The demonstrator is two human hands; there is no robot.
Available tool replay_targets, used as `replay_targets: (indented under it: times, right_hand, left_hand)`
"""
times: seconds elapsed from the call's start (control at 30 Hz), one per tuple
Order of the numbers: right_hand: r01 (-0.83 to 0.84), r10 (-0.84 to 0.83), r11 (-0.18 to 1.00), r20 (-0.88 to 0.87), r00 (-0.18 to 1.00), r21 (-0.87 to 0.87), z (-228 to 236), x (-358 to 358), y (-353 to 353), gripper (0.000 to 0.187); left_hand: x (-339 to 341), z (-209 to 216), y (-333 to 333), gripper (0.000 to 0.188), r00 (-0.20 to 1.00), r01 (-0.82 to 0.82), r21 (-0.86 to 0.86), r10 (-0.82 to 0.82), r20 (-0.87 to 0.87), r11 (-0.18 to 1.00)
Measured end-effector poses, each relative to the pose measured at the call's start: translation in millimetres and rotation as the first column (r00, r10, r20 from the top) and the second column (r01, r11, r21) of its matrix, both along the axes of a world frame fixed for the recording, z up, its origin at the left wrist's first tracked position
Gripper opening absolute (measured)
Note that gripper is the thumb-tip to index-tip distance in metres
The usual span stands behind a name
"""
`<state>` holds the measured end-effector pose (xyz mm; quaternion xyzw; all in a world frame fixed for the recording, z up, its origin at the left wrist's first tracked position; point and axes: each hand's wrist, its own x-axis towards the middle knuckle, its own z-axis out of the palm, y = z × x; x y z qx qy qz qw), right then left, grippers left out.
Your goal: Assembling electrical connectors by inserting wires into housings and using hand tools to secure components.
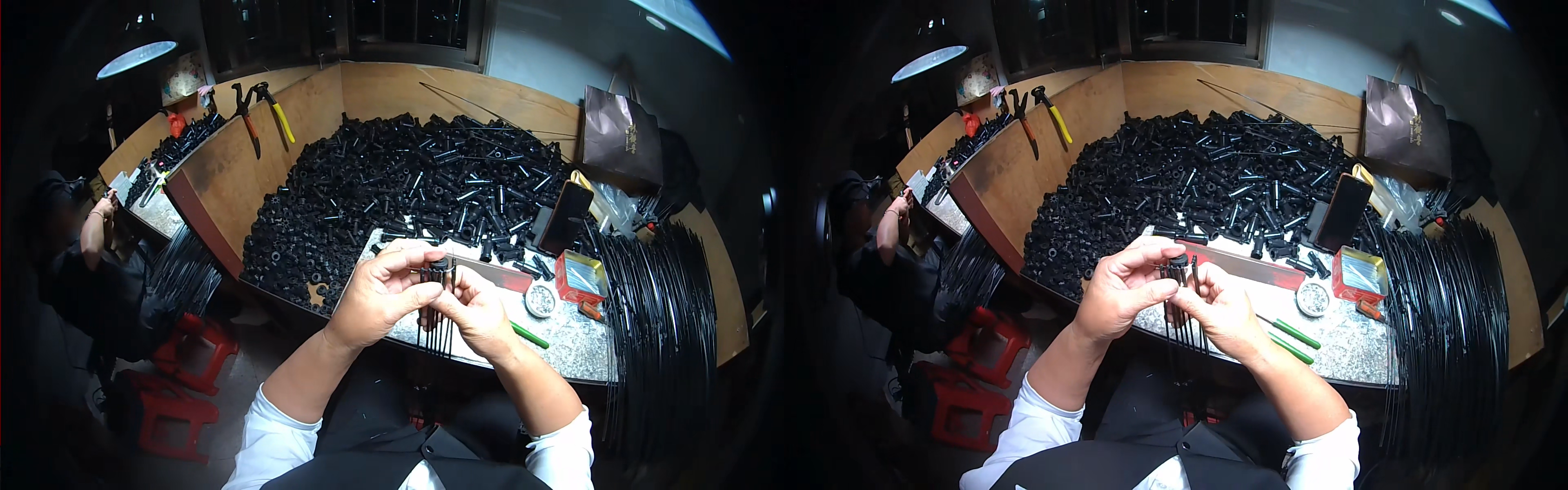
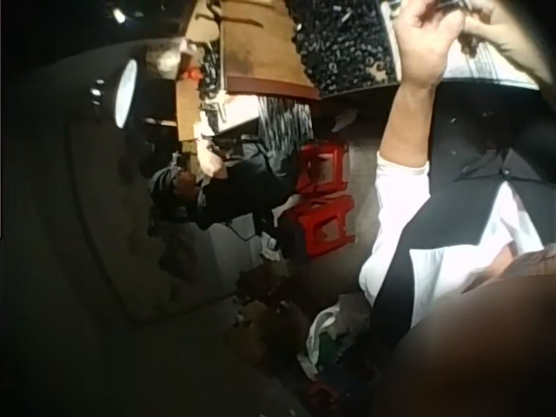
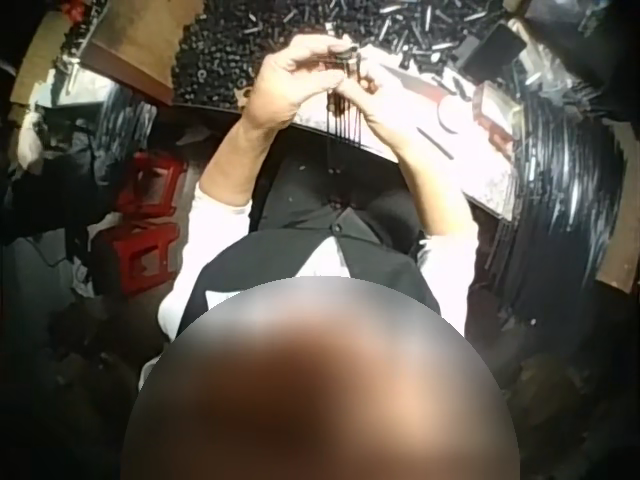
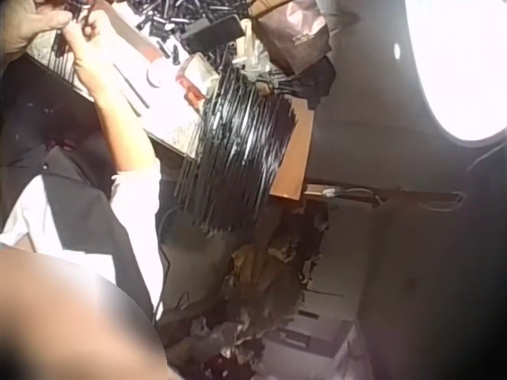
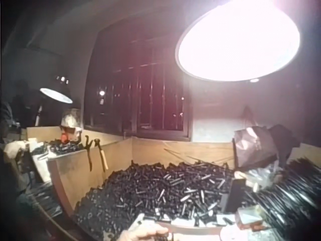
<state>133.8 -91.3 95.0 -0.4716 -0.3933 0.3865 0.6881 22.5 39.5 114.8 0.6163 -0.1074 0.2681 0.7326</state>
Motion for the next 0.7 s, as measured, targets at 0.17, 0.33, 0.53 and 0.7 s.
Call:
replay_targets:
  times: [0.17, 0.33, 0.53, 0.7]
  right_hand:
    - [-0.011, 0.012, 1.0, 0.074, 0.997, -0.014, -0.3, -1.4, -2.7, 0.018]
    - [-0.019, 0.019, 1.0, 0.077, 0.997, 0.003, 4.2, -4.7, -4.3, 0.019]
    - [-0.043, 0.042, 0.999, 0.067, 0.997, 0.006, 4.7, -3.3, -5.6, 0.02]
    - [-0.033, 0.037, 0.999, 0.103, 0.994, -0.034, 1.0, -0.6, -5.6, 0.021]
  left_hand:
    - [-0.8, -2.5, -1.1, 0.032, 0.994, -0.111, 0.038, 0.111, 0.002, 0.993]
    - [-0.2, -1.8, -2.8, 0.027, 0.996, -0.083, -0.058, 0.082, -0.017, 0.995]
    - [-1.7, 2.7, -5.6, 0.026, 0.997, -0.08, -0.081, 0.079, -0.02, 0.993]
    - [-1.1, 3.8, -5.5, 0.025, 0.997, -0.081, -0.057, 0.08, -0.016, 0.995]
